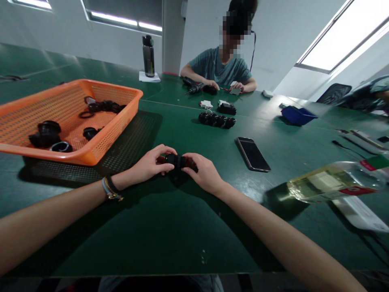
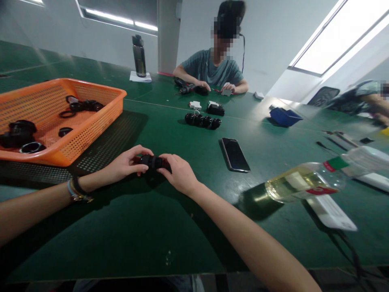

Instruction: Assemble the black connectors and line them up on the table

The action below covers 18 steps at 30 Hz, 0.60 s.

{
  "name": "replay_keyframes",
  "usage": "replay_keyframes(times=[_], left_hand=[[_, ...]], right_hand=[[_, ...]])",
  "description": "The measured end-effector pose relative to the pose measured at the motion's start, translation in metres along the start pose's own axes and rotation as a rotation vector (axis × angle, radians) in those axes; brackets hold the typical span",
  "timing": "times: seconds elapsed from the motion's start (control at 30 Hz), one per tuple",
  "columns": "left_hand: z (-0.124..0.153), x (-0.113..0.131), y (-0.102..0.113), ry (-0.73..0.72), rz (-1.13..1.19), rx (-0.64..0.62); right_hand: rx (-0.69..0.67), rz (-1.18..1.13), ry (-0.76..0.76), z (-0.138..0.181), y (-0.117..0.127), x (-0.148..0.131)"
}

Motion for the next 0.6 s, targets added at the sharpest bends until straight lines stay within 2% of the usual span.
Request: replay_keyframes(times=[0.43, 0.6], left_hand=[[-0.0012, -0.0012, 0.0000, 0.029, 0.023, 0.010], [-0.0006, -0.0009, -0.0002, 0.037, 0.031, 0.004]], right_hand=[[0.080, -0.023, 0.067, -0.0005, 0.0062, -0.0014], [0.088, -0.041, 0.047, 0.0015, 0.0051, -0.0011]])
Point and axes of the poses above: each hand's wrist, its own z-axis away from the middle knuckle, its own y-axis out of the back of the hand, x = y × z, the point moved 4 cm from there along -z, towards the middle knuckle, and after that the axes turned 3 degrees about -y, right-handed, at the moved point
